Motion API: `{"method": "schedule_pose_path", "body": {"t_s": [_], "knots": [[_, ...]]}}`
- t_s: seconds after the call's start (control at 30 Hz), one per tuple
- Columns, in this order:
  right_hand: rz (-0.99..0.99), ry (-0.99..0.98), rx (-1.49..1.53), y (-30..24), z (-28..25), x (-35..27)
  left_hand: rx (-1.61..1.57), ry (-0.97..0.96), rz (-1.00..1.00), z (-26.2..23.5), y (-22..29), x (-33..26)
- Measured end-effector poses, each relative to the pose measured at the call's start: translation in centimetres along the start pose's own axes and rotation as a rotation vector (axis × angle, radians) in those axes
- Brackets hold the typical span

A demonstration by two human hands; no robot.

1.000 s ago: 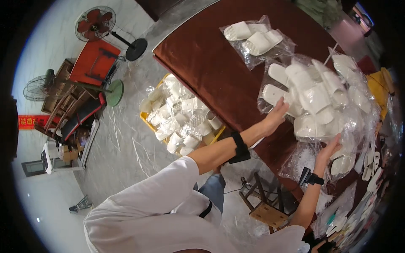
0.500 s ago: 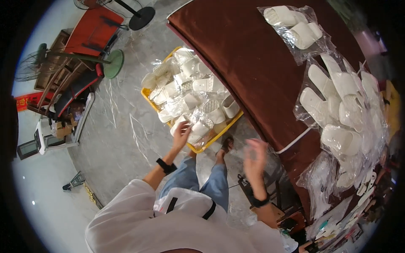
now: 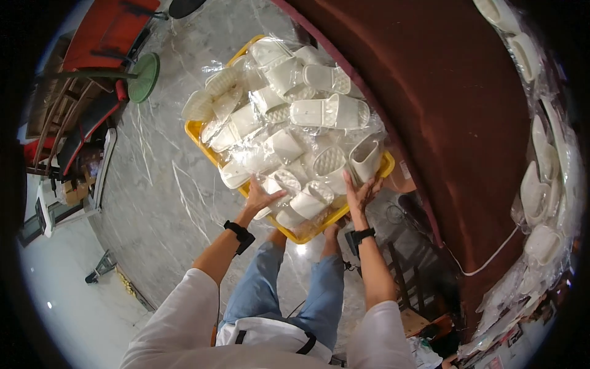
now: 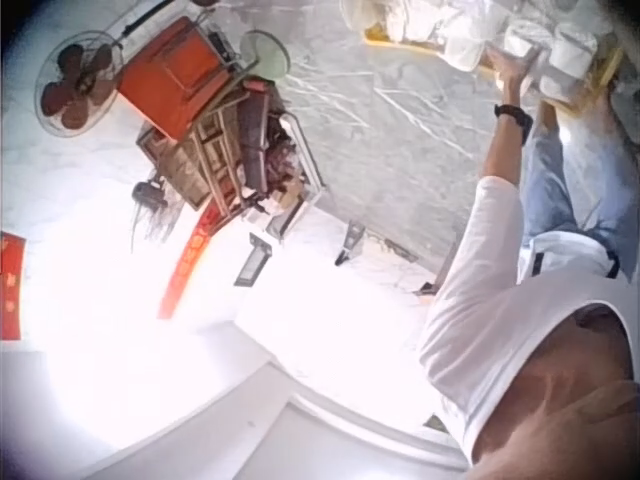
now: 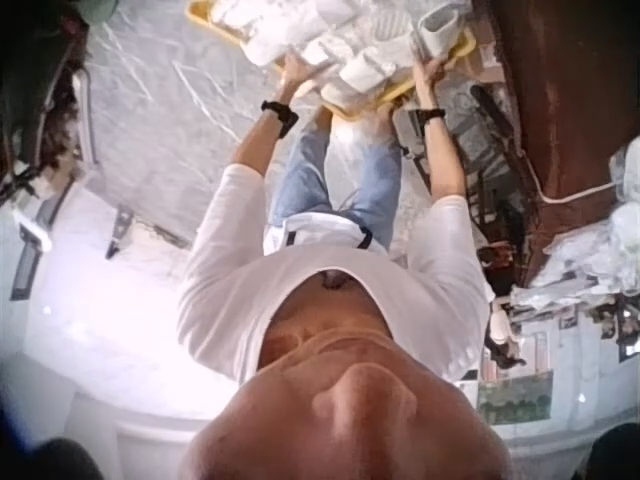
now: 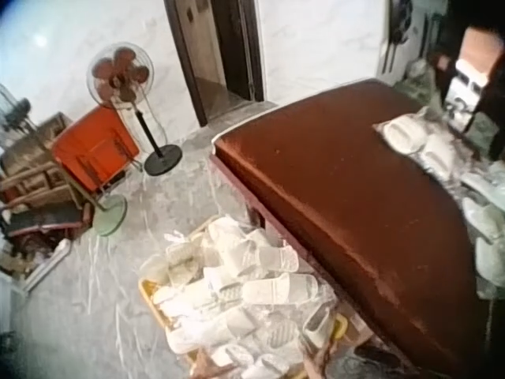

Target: The recorder is inspecting and pairing white slippers on a table.

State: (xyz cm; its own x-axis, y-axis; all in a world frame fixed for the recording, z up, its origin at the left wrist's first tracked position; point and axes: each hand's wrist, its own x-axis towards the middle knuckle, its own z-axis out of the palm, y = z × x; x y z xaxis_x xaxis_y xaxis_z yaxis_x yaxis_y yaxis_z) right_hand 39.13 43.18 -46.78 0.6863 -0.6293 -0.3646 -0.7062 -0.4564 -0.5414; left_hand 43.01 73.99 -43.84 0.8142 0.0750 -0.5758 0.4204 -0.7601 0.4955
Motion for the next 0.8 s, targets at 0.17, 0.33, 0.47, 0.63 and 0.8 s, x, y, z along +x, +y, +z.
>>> {"method": "schedule_pose_path", "body": {"t_s": [0.17,0.33,0.47,0.63,0.8], "knots": [[-0.043,-0.002,0.196,0.9,1.8,-1.2,-0.128,0.018,0.007,2.4,1.3,0.1],[0.021,-0.112,0.426,0.9,1.9,-1.4,-0.112,-0.076,-0.050,4.1,3.8,-1.2],[-0.042,-0.185,0.590,-2.1,1.8,-2.4,-0.157,-0.305,0.014,3.0,-0.1,0.1],[-0.051,-0.089,0.673,-2.1,1.5,-2.1,-0.912,-0.513,-0.230,3.6,2.6,-1.2],[-0.148,-0.139,0.450,-6.5,0.9,-2.4,-0.733,-0.349,-0.176,-0.1,2.9,-0.5]]}}
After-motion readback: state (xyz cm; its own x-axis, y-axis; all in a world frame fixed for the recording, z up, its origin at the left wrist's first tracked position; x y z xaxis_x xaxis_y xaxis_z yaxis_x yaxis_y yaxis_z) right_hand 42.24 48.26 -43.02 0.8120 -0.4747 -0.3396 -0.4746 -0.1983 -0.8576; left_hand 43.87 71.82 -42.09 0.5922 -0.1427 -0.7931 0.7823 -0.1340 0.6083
